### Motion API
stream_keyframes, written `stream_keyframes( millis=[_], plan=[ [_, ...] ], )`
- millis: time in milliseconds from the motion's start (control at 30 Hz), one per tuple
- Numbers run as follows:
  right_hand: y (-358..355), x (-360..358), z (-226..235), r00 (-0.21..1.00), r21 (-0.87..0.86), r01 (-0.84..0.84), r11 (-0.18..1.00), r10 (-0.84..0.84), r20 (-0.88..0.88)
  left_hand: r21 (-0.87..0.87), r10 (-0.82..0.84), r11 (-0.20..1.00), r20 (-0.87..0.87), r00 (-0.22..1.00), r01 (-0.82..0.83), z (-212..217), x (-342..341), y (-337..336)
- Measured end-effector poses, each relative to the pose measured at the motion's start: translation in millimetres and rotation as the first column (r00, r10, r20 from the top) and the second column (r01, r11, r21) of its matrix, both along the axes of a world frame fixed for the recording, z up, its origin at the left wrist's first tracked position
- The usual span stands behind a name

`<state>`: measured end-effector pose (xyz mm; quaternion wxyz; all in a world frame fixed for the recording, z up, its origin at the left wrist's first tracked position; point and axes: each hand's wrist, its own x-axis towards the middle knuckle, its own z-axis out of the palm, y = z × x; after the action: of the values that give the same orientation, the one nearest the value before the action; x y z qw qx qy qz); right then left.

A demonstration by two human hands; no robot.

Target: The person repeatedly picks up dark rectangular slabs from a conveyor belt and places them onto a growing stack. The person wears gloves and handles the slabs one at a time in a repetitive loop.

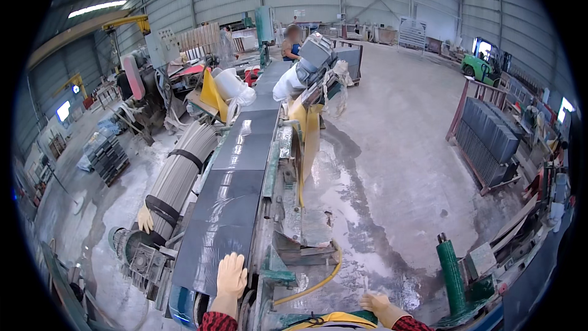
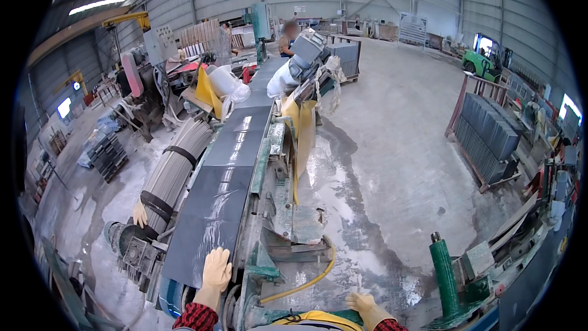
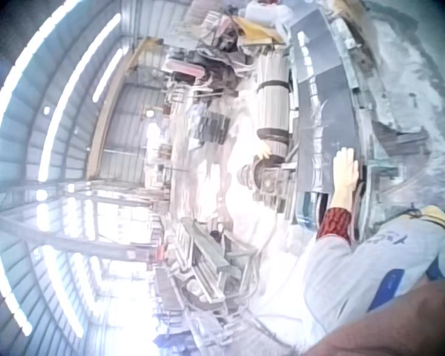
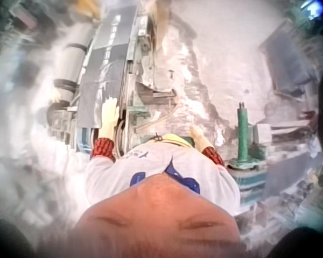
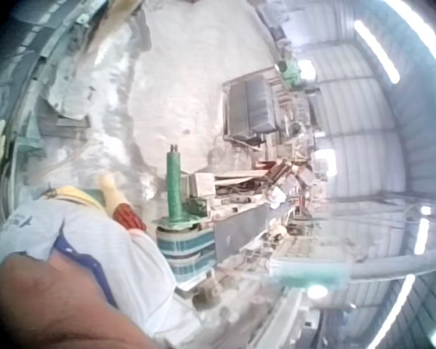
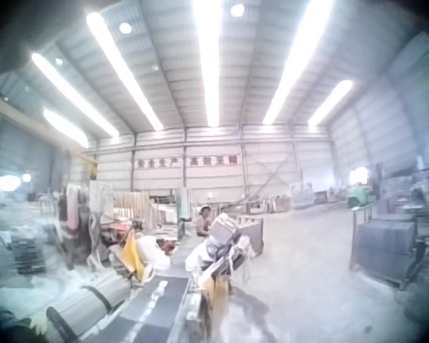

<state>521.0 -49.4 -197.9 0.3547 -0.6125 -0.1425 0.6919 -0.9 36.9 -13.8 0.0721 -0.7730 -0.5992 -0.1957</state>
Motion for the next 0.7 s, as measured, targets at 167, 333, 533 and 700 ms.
stream_keyframes(
  millis=[167,333,533,700],
  plan=[
    [-6,-14,7,1.000,0.010,0.022,1.000,-0.022,-0.012,-0.051,0.027,0.998,-0.034,0.999,-0.028,12,5,-58],
    [-5,-11,20,0.999,0.008,0.040,0.999,-0.040,-0.011,-0.105,-0.058,0.993,-0.017,0.998,0.056,8,-7,-84],
    [-7,-4,5,0.993,0.007,0.094,0.996,-0.093,-0.077,-0.216,-0.043,0.975,0.019,0.999,0.047,18,-45,-74],
    [-3,-8,2,1.000,-0.037,0.011,0.999,-0.011,-0.011,0.020,0.334,0.943,-0.045,0.942,-0.333,-32,-69,-34]
  ],
)
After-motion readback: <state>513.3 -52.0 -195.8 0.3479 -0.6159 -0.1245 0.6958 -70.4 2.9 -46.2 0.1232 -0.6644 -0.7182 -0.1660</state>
